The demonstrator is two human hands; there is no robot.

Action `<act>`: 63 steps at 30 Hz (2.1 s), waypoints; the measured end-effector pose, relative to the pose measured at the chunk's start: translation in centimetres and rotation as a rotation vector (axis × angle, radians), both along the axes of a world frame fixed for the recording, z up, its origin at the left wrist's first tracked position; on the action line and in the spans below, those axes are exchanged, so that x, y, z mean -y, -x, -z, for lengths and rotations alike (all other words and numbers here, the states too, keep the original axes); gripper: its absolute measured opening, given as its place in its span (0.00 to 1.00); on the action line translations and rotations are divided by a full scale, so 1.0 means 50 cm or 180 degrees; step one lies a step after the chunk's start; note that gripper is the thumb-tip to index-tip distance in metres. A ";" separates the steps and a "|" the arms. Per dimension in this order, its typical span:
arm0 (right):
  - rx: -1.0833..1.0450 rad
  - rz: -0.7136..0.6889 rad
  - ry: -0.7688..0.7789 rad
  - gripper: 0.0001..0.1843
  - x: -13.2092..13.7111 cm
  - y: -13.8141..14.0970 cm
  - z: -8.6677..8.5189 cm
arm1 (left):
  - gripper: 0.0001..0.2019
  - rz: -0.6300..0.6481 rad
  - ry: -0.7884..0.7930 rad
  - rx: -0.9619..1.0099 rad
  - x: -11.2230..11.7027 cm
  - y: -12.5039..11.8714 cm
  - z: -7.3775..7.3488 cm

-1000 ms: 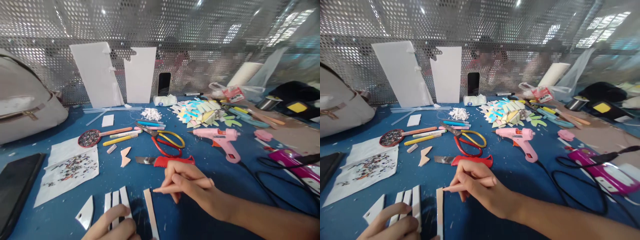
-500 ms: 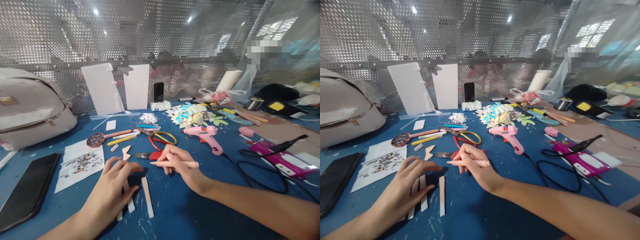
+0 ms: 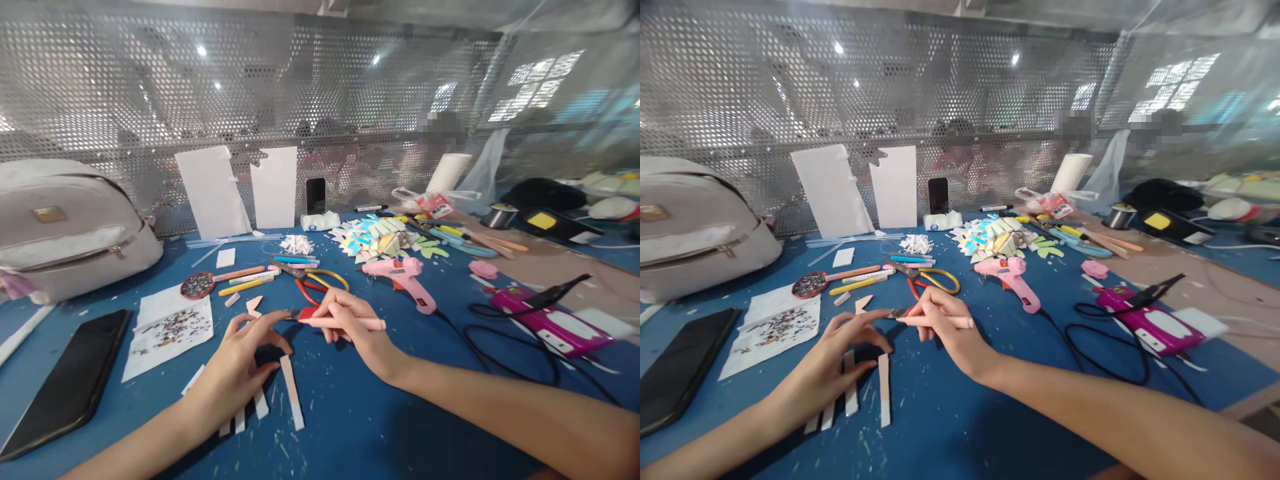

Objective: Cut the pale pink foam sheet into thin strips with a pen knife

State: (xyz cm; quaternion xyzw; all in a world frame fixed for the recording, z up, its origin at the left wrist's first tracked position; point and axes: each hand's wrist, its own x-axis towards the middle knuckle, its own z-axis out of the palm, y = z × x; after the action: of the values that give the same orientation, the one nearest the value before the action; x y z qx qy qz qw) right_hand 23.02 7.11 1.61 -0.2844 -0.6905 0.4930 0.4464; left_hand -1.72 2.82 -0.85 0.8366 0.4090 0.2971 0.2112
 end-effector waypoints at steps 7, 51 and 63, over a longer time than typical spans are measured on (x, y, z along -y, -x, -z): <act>-0.0041 0.0061 -0.0050 0.19 -0.003 -0.001 -0.004 | 0.28 -0.0018 -0.0213 -0.0045 -0.003 0.010 -0.013; 0.0949 -0.1571 0.1209 0.21 0.054 0.008 -0.015 | 0.35 0.0515 -0.0334 -0.0144 -0.009 0.048 -0.032; 0.0894 -0.1302 0.1175 0.17 0.050 0.011 -0.015 | 0.31 0.0543 -0.0528 -0.0359 -0.004 0.049 -0.032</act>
State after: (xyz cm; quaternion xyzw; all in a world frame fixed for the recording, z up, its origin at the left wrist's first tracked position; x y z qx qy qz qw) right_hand 22.46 4.59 2.36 -0.2810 -0.6872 0.6456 0.1790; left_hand -4.15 3.00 0.78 0.8983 0.3215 0.2634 0.1424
